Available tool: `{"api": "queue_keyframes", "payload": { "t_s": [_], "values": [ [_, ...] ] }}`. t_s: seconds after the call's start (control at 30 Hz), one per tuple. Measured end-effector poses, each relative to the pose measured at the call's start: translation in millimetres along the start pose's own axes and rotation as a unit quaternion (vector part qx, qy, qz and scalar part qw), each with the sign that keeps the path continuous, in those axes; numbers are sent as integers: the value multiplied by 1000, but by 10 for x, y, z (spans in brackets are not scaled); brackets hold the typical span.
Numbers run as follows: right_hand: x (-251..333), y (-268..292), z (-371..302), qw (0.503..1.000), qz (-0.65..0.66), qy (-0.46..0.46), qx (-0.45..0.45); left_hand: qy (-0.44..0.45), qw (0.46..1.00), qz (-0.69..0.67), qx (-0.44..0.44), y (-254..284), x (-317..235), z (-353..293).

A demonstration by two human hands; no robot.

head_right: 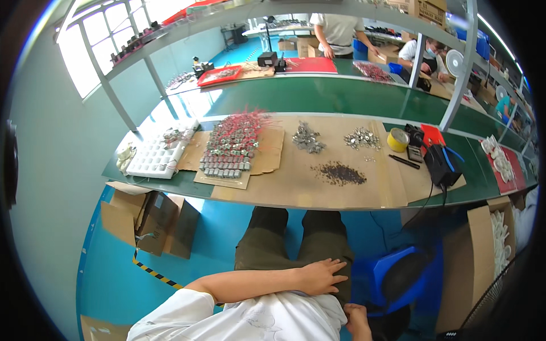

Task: Assembling small metal components onto a wire frame at a factory workbench.

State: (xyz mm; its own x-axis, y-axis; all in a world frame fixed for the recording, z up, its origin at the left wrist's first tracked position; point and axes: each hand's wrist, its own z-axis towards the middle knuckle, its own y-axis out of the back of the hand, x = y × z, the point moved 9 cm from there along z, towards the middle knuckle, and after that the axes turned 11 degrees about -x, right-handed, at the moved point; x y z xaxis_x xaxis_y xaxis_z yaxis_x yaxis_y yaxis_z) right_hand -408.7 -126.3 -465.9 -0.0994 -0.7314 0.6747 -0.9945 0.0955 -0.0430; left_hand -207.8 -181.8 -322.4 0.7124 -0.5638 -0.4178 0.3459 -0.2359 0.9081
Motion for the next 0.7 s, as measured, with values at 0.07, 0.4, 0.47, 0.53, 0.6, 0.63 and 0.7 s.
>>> {"api": "queue_keyframes", "payload": {
  "t_s": [0.07,0.4,0.47,0.53,0.6,0.63,0.7],
  "values": [
    [-90,47,356,997,54,47,35,-8,997,-67,-37,27,-50,39],
    [-263,-234,417,966,217,-49,134,18,985,-128,-114,245,-97,111],
    [-200,-317,270,969,191,-48,152,12,982,-145,-125,244,-85,92],
    [-90,-327,298,981,145,-26,126,19,980,-134,-145,274,-17,67],
    [82,-417,174,988,138,-17,70,63,977,-134,-155,318,52,72],
    [4,-302,201,987,148,-19,52,64,976,-143,-154,321,64,98],
    [-42,-242,222,976,208,-28,60,64,975,-153,-147,320,75,116]
  ]
}}
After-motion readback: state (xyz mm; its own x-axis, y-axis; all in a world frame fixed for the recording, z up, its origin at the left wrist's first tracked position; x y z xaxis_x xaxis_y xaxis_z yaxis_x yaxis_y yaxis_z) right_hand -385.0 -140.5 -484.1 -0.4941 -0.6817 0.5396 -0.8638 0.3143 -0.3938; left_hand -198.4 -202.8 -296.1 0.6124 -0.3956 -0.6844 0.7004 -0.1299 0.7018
